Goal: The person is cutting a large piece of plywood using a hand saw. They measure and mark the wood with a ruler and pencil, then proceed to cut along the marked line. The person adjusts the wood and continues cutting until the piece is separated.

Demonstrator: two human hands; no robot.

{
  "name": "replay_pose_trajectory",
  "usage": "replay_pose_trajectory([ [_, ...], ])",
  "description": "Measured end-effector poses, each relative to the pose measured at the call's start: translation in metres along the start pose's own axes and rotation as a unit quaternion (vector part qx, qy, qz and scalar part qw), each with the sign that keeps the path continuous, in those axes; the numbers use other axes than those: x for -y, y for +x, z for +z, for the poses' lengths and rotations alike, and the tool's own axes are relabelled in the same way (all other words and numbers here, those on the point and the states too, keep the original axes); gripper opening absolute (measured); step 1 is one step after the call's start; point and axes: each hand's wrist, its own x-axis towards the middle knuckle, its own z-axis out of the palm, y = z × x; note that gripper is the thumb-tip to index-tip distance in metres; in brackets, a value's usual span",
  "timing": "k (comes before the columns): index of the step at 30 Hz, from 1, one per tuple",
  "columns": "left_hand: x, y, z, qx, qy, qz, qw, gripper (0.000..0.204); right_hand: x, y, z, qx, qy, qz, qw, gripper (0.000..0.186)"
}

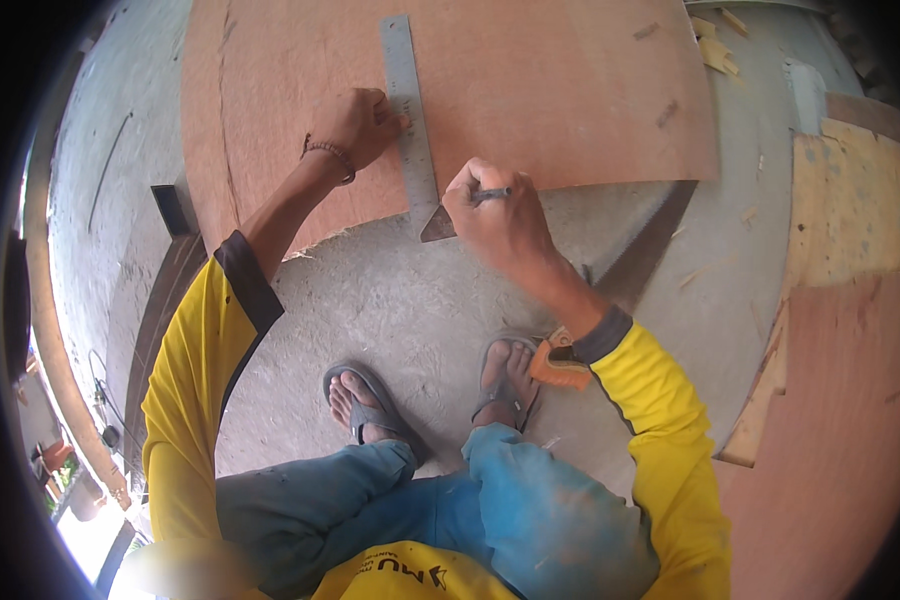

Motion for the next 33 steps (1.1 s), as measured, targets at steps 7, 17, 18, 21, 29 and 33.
replay_pose_trajectory([
  [7,0.011,0.0,0.007,-0.021,0.011,0.016,1.0,0.031,-0.006,-0.076,-0.01,-0.224,0.205,0.159,0.939,0.023],
  [17,0.004,-0.003,-0.005,0.032,-0.044,0.002,0.998,0.032,-0.028,-0.073,0.055,-0.266,0.454,0.254,0.812,0.031],
  [18,0.009,-0.005,-0.008,0.033,-0.06,0.003,0.998,0.031,-0.027,-0.076,0.055,-0.283,0.446,0.226,0.819,0.031],
  [21,0.021,-0.01,-0.008,0.005,-0.094,0.015,0.995,0.024,-0.029,-0.097,0.02,-0.35,0.409,0.198,0.819,0.029],
  [29,0.026,-0.037,-0.001,-0.042,-0.061,0.127,0.989,0.012,-0.112,-0.021,-0.171,-0.391,0.218,0.146,0.882,0.017],
  [33,0.015,-0.05,0.004,-0.024,-0.027,0.179,0.983,0.019,-0.125,0.036,-0.2,-0.268,0.103,0.123,0.95,0.014],
])
